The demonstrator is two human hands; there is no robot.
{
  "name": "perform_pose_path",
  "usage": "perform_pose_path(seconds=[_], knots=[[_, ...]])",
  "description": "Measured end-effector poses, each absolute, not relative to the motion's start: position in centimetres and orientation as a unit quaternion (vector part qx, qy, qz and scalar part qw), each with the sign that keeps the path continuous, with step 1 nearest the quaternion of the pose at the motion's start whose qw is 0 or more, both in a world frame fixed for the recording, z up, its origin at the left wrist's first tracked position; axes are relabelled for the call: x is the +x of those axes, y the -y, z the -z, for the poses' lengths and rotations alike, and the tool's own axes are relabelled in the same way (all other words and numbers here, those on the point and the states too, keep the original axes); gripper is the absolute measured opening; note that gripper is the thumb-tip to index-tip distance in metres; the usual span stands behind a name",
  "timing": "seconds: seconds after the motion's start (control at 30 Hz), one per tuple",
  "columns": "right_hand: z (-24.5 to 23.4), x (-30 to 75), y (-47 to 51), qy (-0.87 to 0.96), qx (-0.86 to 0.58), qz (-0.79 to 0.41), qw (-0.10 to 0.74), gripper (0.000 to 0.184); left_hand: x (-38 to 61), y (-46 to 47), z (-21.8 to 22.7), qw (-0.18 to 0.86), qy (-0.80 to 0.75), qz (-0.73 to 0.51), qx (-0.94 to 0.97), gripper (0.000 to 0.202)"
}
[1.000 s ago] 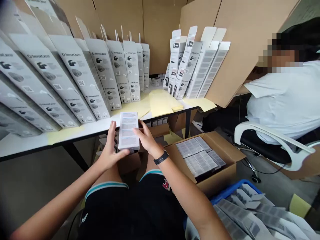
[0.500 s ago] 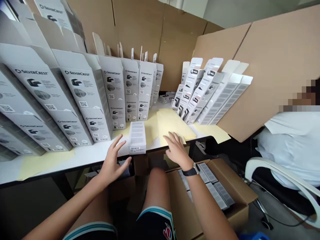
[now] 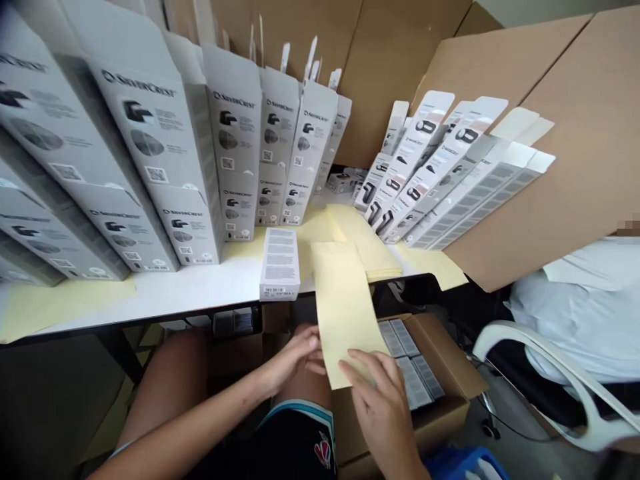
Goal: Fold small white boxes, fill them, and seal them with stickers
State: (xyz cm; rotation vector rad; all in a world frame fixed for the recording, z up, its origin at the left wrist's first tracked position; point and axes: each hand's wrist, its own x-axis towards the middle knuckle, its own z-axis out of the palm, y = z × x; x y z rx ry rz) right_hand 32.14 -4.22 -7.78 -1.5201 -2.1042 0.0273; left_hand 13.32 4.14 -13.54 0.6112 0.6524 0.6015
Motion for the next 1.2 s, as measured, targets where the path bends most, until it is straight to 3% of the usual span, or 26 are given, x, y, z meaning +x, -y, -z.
perform_pose_path(seconds=[0.17, 0.27, 0.33, 0.4, 0.57, 0.73, 0.83, 0.97, 1.1, 1.2], knots=[[7.2, 32.7, 9.2, 0.786, -0.541, -0.194, 0.227, 0.036, 16.4, -4.8, 13.7, 0.840, -0.359, -0.318, 0.252, 0.061], [8.0, 34.5, 10.4, 0.668, -0.599, -0.260, 0.356, 0.050, 15.4, -3.4, 13.8, 0.858, -0.351, -0.268, 0.261, 0.065], [9.1, 35.4, 10.2, 0.542, -0.655, -0.267, 0.453, 0.045, 14.0, -2.0, 14.0, 0.874, -0.335, -0.217, 0.277, 0.065], [10.2, 35.3, 9.3, 0.446, -0.674, -0.329, 0.489, 0.042, 12.3, -0.8, 14.1, 0.879, -0.328, -0.174, 0.298, 0.061], [11.9, 31.3, 6.9, 0.378, -0.669, -0.504, 0.394, 0.043, 8.0, 1.5, 14.2, 0.874, -0.328, -0.113, 0.339, 0.053], [12.3, 26.6, 6.6, 0.410, -0.588, -0.616, 0.326, 0.050, 3.9, 2.1, 13.5, 0.802, -0.429, -0.299, 0.288, 0.044], [12.6, 24.7, 6.4, 0.438, -0.531, -0.657, 0.309, 0.047, 2.0, 2.1, 12.9, 0.754, -0.490, -0.349, 0.263, 0.043], [13.0, 23.7, 5.6, 0.426, -0.477, -0.699, 0.320, 0.044, 0.1, 2.5, 12.1, 0.760, -0.495, -0.319, 0.274, 0.044], [12.9, 24.6, 3.0, 0.358, -0.430, -0.750, 0.352, 0.062, -1.3, 2.9, 11.5, 0.790, -0.468, -0.257, 0.301, 0.042], [12.4, 25.1, 0.2, 0.393, -0.381, -0.802, 0.239, 0.061, -1.8, 2.7, 10.7, 0.797, -0.430, -0.196, 0.376, 0.039]])
